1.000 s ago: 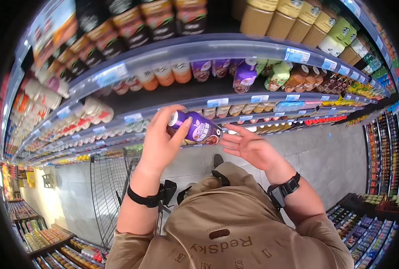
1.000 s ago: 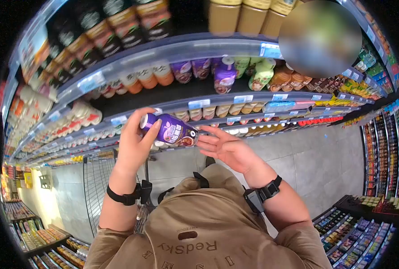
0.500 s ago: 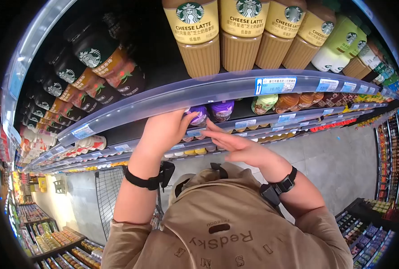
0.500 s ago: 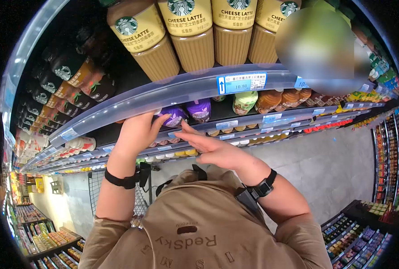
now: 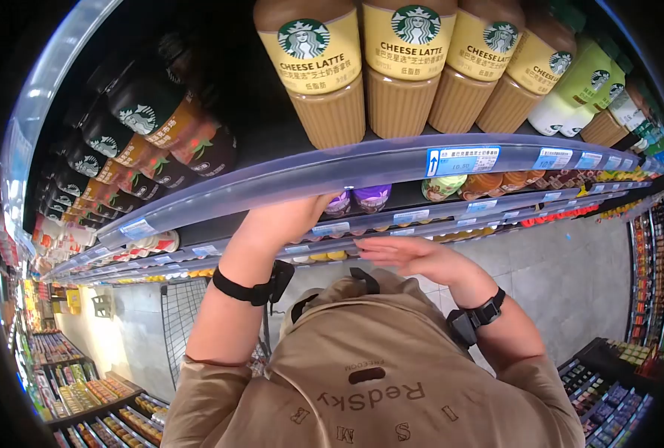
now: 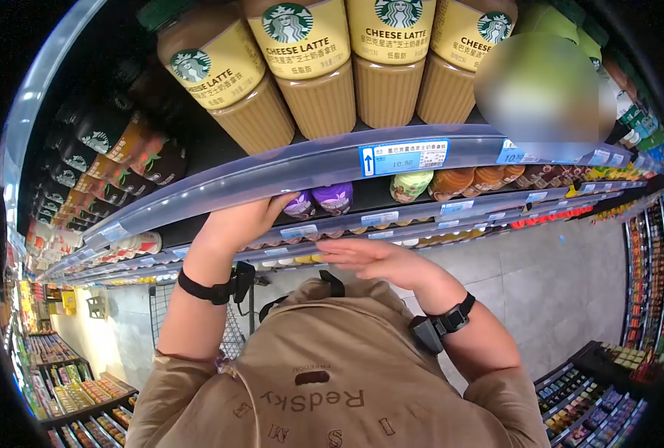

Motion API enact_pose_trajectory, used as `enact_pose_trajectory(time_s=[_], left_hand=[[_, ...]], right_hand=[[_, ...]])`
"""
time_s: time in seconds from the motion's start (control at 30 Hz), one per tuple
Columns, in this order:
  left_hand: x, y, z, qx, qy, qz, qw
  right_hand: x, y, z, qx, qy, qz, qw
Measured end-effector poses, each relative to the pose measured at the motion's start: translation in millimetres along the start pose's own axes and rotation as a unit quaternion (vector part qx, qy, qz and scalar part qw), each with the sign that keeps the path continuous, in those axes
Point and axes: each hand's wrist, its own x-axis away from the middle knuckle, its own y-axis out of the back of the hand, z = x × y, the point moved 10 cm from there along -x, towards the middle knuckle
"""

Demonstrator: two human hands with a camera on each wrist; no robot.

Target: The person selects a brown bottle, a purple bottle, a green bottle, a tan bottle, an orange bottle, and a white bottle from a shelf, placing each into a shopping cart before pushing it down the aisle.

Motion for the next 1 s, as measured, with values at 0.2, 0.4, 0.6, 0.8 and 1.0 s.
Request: enact_pose_trajectory(time_s=[0.2, 0.4, 0.6, 0.8, 1.0], left_hand=[[6.2, 2.1, 5.8, -0.047, -0.012, 0.013, 0.999], [72.8, 26.6, 20.8, -0.037, 0.021, -0.084, 0.996], [250.3, 35.1, 87.4, 0.013, 0.225, -0.05, 0.973], [510.8, 29.6, 109.8, 0.049, 0.452, -0.012, 0.891], [726.7, 19.9, 59.9, 0.081, 0.59, -0.062, 0.801]], right_hand=[[11.0, -7.4, 0.3, -0.036, -0.002, -0.034, 0.999], [4.8, -29.7, -10.0, -0.011, -0.017, -0.074, 0.997], [-39.7, -71.6, -57.3, -0.027, -0.073, -0.049, 0.996], [-124.6, -167.6, -116.9, -0.022, -0.161, 0.006, 0.987], [-206.5, -301.8, -214.6, 0.02, -0.293, 0.101, 0.951]])
